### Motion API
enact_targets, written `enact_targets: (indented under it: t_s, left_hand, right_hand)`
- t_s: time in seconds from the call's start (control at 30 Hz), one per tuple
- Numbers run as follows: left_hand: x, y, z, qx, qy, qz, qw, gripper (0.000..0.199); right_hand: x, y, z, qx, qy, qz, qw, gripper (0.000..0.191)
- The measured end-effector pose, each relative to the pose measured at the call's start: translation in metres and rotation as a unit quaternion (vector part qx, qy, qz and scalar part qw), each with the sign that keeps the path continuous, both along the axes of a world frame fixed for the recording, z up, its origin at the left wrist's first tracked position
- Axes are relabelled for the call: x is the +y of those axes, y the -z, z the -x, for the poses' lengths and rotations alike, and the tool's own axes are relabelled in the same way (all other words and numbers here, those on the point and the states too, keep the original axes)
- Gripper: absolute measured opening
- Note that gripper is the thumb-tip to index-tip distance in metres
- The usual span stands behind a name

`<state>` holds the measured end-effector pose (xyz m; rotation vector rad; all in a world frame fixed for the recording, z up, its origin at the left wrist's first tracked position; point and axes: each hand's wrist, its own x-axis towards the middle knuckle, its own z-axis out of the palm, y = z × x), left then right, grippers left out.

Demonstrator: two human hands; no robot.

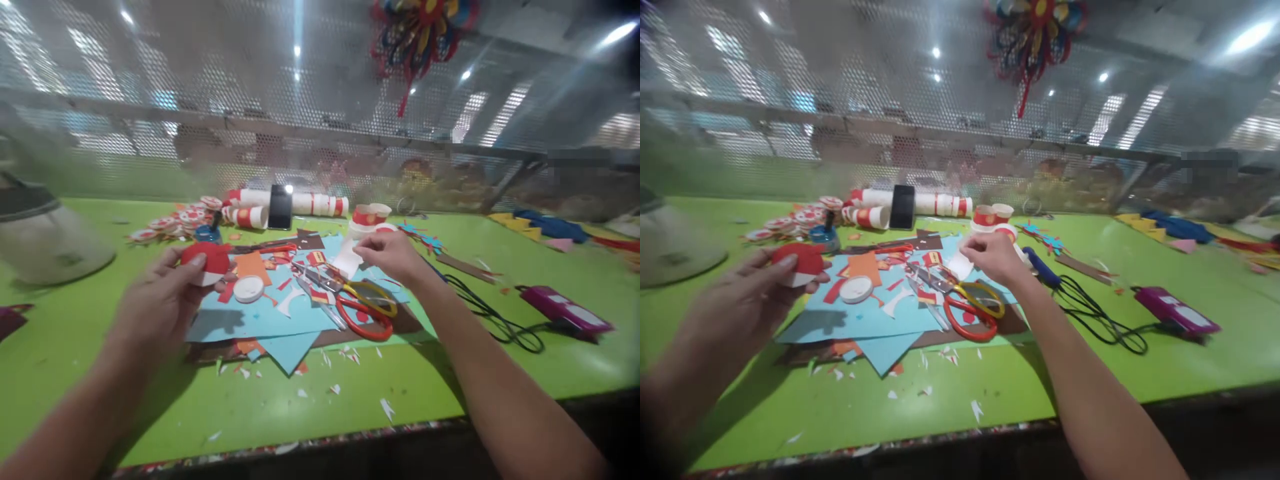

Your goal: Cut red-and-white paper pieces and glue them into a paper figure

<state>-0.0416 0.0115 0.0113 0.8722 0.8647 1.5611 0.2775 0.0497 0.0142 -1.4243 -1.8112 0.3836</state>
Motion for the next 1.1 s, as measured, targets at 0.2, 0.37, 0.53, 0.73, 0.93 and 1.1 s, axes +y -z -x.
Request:
enact_targets:
  t_s: [0.2,0.37,0.53,0.73,0.93,1.1]
  left_hand:
    - [0.002,-0.001,0.007,0.011,-0.049,-0.057,0.997,0.013]
    - [0.001,-0.003,0.006,0.002,-0.051,-0.054,0.997,0.015]
    - [-0.001,-0.006,0.005,-0.007,-0.063,-0.049,0.997,0.016]
    - [-0.001,-0.004,0.005,0.003,-0.051,-0.051,0.997,0.017]
    - [-0.001,-0.005,0.005,-0.015,-0.052,-0.049,0.997,0.015]
    - [0.001,-0.002,0.008,-0.013,-0.034,-0.072,0.997,0.011]
  right_hand:
    - [-0.003,0.006,0.012,-0.023,-0.020,0.002,1.000,0.019]
    - [-0.003,0.010,0.019,-0.040,-0.031,0.018,0.999,0.021]
    - [-0.003,0.012,0.023,-0.057,-0.027,0.027,0.998,0.019]
    - [-0.008,0.010,0.029,-0.083,-0.016,0.036,0.996,0.017]
    - [-0.011,0.008,0.033,-0.095,-0.017,0.034,0.995,0.020]
    - [-0.012,0.009,0.033,-0.102,-0.017,0.031,0.994,0.020]
